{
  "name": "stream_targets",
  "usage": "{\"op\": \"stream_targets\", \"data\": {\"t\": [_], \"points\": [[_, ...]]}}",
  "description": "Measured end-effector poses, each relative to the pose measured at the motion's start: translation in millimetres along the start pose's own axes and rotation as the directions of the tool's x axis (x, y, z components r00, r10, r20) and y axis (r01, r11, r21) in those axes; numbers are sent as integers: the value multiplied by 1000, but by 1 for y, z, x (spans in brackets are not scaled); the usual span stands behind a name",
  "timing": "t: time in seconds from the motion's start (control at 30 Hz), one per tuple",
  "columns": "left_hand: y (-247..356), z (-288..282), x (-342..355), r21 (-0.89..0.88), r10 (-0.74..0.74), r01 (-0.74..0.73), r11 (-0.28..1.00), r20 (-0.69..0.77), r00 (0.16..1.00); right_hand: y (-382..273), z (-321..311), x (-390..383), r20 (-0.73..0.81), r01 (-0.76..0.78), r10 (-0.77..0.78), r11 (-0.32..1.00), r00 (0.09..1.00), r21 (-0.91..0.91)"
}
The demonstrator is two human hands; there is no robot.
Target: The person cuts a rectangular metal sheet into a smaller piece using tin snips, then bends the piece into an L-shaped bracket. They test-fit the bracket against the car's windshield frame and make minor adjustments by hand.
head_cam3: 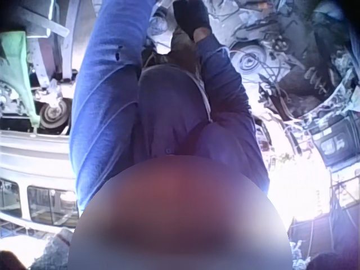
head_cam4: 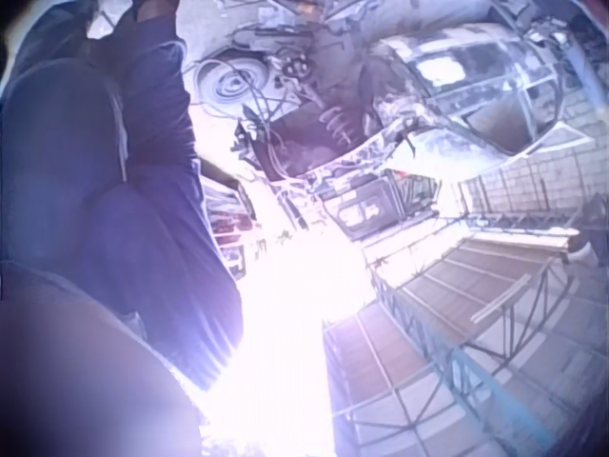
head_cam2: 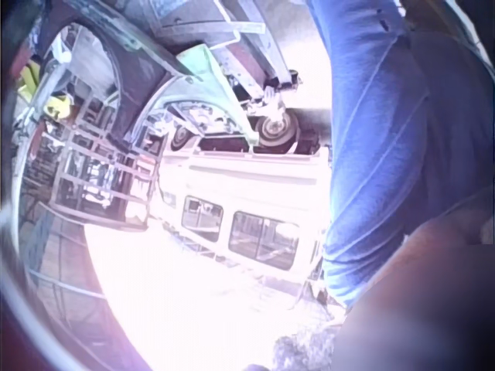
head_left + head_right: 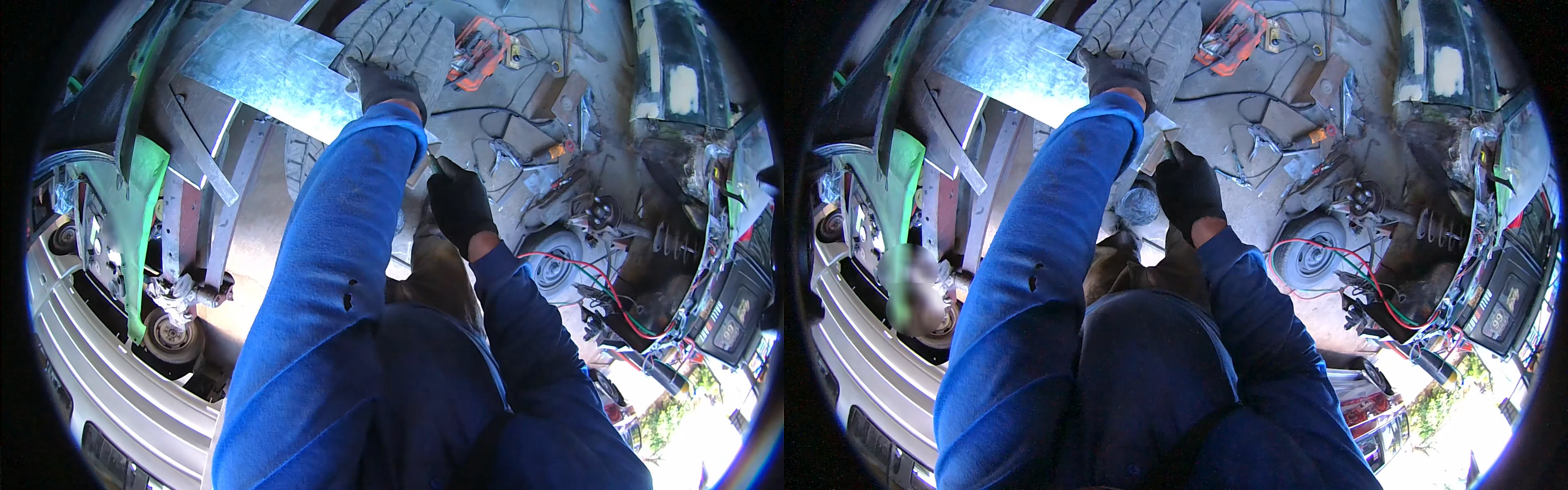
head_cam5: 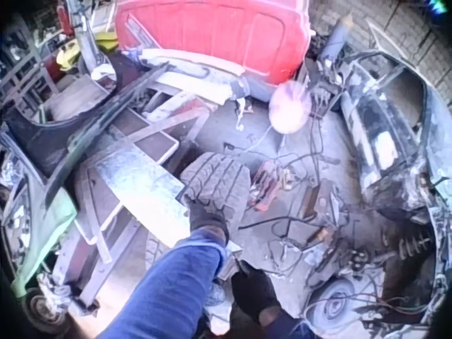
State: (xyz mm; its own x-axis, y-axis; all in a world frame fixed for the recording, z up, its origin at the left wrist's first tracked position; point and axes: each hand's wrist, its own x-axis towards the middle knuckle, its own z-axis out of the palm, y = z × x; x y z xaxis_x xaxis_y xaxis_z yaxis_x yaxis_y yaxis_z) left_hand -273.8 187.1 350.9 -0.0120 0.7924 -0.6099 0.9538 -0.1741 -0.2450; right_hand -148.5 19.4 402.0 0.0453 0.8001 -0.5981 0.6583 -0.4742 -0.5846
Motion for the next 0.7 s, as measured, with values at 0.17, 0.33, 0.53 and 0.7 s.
{"op": "stream_targets", "data": {"t": [0.17, 0.33, 0.53, 0.7], "points": [[-1, 4, 1, 6, -11, 12, 1000, -100, 995, 3, -26, 0, -1, 45, -45, 996, 999, 77], [2, 2, -14, 38, -13, 12, 999, 8, 1000, 10, -80, 21, -20, 119, -118, 991, 993, 55], [1, 0, -32, -203, -93, 94, 975, 14, 996, -42, -120, 126, 130, 671, -659, 719, 741, -178], [21, 29, -22, -199, -224, 219, 955, -2, 975, -113, -123, 192, 456, 784, -639, 505, 620, -360]]}}
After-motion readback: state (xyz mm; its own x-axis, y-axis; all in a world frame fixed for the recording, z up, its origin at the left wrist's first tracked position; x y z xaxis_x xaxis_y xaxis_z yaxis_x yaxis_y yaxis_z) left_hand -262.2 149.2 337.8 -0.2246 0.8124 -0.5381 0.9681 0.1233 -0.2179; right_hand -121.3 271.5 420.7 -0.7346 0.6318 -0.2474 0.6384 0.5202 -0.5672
